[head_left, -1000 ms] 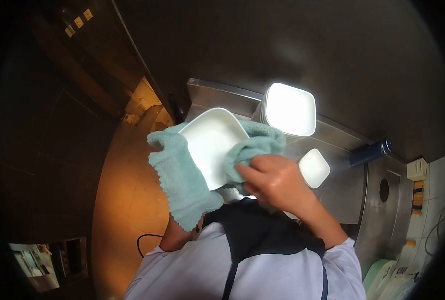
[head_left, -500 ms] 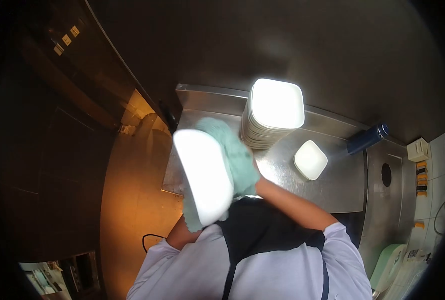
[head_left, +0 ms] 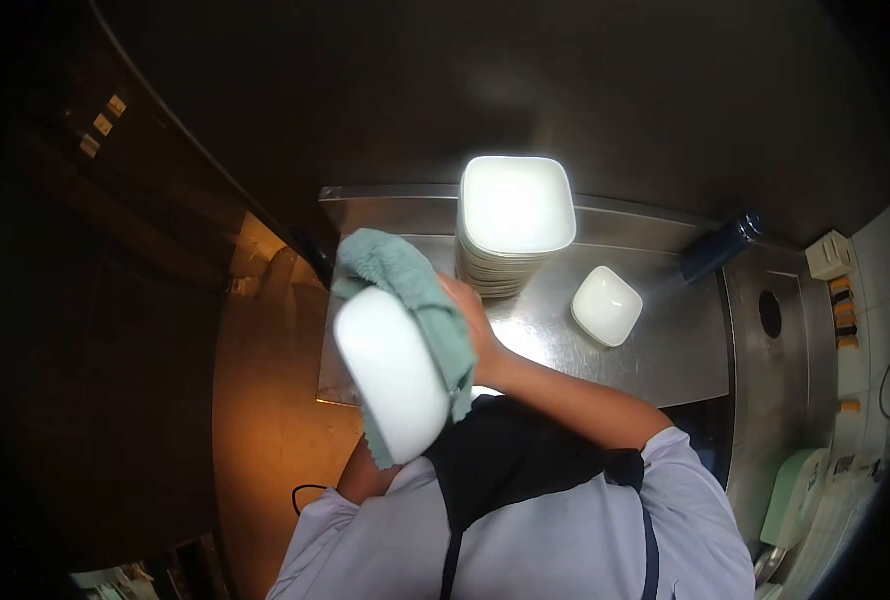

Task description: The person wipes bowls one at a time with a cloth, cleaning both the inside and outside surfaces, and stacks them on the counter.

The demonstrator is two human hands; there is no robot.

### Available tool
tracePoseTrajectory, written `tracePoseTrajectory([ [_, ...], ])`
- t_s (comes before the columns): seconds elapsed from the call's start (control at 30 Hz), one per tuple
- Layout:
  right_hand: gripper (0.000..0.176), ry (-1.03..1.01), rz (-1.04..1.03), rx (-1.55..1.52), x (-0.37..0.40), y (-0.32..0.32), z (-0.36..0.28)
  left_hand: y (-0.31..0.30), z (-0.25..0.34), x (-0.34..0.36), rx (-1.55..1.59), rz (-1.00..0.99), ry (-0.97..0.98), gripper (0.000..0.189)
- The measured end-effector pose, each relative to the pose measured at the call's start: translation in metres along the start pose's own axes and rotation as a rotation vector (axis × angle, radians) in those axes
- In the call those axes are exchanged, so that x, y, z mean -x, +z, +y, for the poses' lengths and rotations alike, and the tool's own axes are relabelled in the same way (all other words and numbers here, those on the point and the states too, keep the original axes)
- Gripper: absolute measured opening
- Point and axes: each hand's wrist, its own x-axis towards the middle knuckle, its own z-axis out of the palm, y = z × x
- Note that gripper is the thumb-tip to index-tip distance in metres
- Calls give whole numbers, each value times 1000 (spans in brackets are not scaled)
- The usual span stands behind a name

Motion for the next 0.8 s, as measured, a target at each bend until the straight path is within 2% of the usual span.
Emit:
tracePoseTrajectory([
  [0.17, 45, 217, -81, 99, 51, 8, 1, -2, 30, -7, -21, 82, 111, 44],
  [0.2, 47, 393, -341, 307, 54, 5, 9, 1, 41, -14, -34, 97, 163, 44],
  [0.3, 51, -71, -55, 668, 36, -35, -35, 14, 67, -37, -46, 105, 296, 44],
  [0.4, 35, -305, 82, 801, 13, -62, -66, 31, 81, -60, -36, 87, 379, 44],
  [0.5, 23, -511, -115, 906, -2, -77, -69, 31, 74, -61, -28, 65, 320, 45],
  [0.53, 18, -467, -159, 903, -6, -80, -69, 25, 68, -56, -28, 60, 278, 45],
  [0.63, 24, -464, -386, 979, 0, -105, -55, 6, 49, -36, -7, 67, 153, 45],
  [0.73, 16, -342, -213, 898, 8, -114, -43, -7, 42, -25, 19, 86, 96, 45],
  [0.8, 17, -242, -64, 898, 7, -114, -40, -12, 45, -28, 33, 96, 105, 45],
])
